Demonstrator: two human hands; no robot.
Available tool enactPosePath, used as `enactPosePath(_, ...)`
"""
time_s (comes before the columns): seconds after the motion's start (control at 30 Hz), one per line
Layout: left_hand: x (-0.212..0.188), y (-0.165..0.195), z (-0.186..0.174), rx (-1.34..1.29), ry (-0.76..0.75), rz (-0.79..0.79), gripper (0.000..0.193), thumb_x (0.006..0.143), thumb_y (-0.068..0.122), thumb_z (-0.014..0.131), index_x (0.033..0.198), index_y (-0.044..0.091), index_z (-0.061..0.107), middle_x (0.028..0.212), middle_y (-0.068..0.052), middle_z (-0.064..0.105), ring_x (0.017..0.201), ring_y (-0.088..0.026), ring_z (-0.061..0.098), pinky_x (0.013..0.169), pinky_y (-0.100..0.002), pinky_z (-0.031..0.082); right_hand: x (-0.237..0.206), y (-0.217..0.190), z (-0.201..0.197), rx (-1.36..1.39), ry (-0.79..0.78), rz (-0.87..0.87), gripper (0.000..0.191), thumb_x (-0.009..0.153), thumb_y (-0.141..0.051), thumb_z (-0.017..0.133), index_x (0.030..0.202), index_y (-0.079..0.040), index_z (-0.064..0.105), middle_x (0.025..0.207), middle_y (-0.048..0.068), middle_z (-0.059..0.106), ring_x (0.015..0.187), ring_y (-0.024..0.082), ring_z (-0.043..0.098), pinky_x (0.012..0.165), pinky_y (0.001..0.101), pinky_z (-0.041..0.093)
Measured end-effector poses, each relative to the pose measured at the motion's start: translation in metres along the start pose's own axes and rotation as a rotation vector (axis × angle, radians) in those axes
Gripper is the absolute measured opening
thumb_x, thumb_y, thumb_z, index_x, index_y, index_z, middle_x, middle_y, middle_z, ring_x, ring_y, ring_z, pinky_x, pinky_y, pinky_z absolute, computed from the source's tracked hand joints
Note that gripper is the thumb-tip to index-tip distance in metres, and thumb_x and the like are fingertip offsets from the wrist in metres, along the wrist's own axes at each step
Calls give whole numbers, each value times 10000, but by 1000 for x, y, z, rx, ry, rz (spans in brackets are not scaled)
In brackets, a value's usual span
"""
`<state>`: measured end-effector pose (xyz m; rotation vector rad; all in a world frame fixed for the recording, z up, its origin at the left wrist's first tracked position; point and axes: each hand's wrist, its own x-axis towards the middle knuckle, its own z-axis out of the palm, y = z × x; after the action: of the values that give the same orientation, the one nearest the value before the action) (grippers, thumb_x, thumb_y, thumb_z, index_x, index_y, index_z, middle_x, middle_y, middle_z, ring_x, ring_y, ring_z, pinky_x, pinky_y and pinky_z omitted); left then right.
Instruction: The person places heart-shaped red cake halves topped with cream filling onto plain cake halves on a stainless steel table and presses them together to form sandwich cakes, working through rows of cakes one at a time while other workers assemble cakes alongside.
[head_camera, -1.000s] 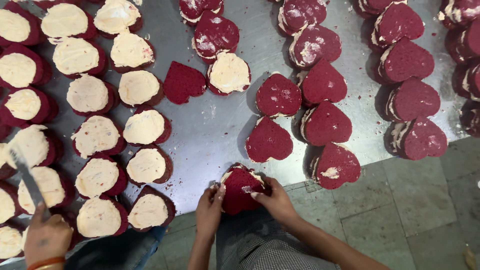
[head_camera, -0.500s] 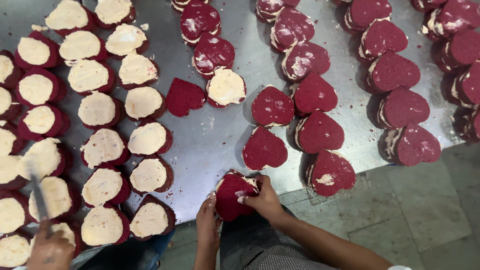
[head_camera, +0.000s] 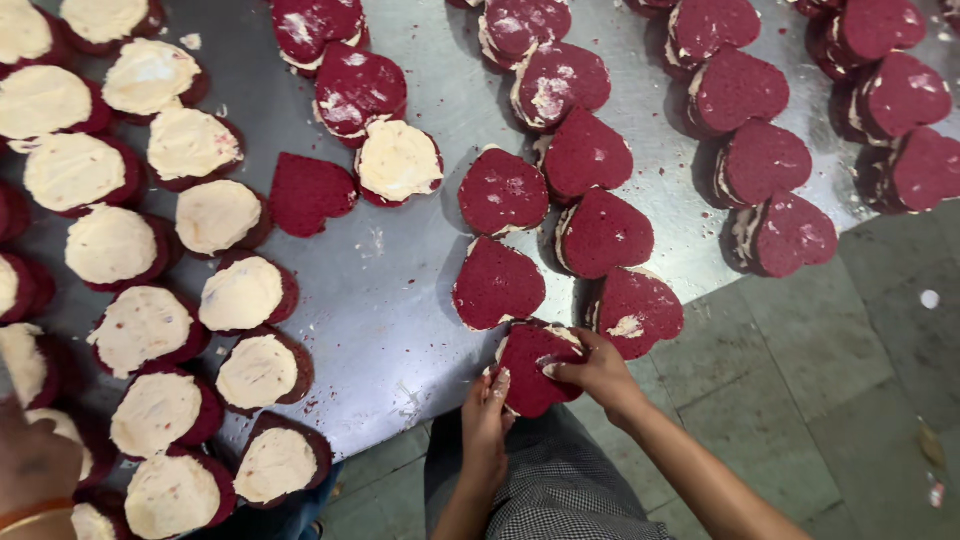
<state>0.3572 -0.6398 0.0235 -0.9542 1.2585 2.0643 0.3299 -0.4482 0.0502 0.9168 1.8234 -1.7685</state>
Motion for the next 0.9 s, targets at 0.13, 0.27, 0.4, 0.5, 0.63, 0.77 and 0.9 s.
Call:
enactPosePath(0.13,9,-4,-7,41,-51,8,308,964,278,655,1197,76,656,921,55,657,701,-5,537,566,-193,372,-3,6,1,76,18,31,585,737,-19,788,1302,11,638,1084,132,764,928,209,727,795,364,593)
enactPosePath(0.27,14,-1,-12,66,-51,-13,356,971,277,662,1259,67,662,961,21,661,760,-30,577,627,-206,444,0,14,6,111,28,35,616,726,-7,780,1317,15,610,1079,133,765,920,202,737,805,353,599)
enactPosePath(0.4,15,5,-20,28,-116,11,422,952,268,667,1287,13,640,1081,-48,725,867,-97,662,697,-251,508,-5,16,5,123,-7,53,620,735,-3,765,1327,-4,580,1094,119,743,937,197,707,784,355,570)
enactPosePath(0.5,7,9,-37,-50,-195,-94,469,915,265,701,1279,-24,639,1116,-92,732,923,-149,692,754,-293,544,-15,9,6,114,-111,23,612,708,35,760,1294,-3,588,1118,121,728,1003,190,696,846,332,567)
enactPosePath(0.63,-4,26,-69,-11,-86,-155,531,815,163,809,1284,-17,640,1142,-101,720,996,-171,706,874,-315,577,-22,-8,35,149,-249,-5,631,694,68,739,1297,-22,575,1174,114,706,1079,179,681,926,311,555)
enactPosePath(0.77,6,77,-114,92,-32,-5,584,735,100,843,1278,9,648,1135,-109,706,979,-203,689,876,-346,572,-14,-22,96,242,-268,-31,601,744,40,731,1311,-12,539,1175,118,700,1062,195,687,935,344,576)
enactPosePath(0.9,43,140,-145,104,-140,131,521,784,107,837,1260,-5,657,1140,-90,725,995,-159,696,901,-307,559,6,-31,154,248,-221,-131,554,806,-19,737,1314,2,518,1164,119,695,1045,197,685,907,359,571)
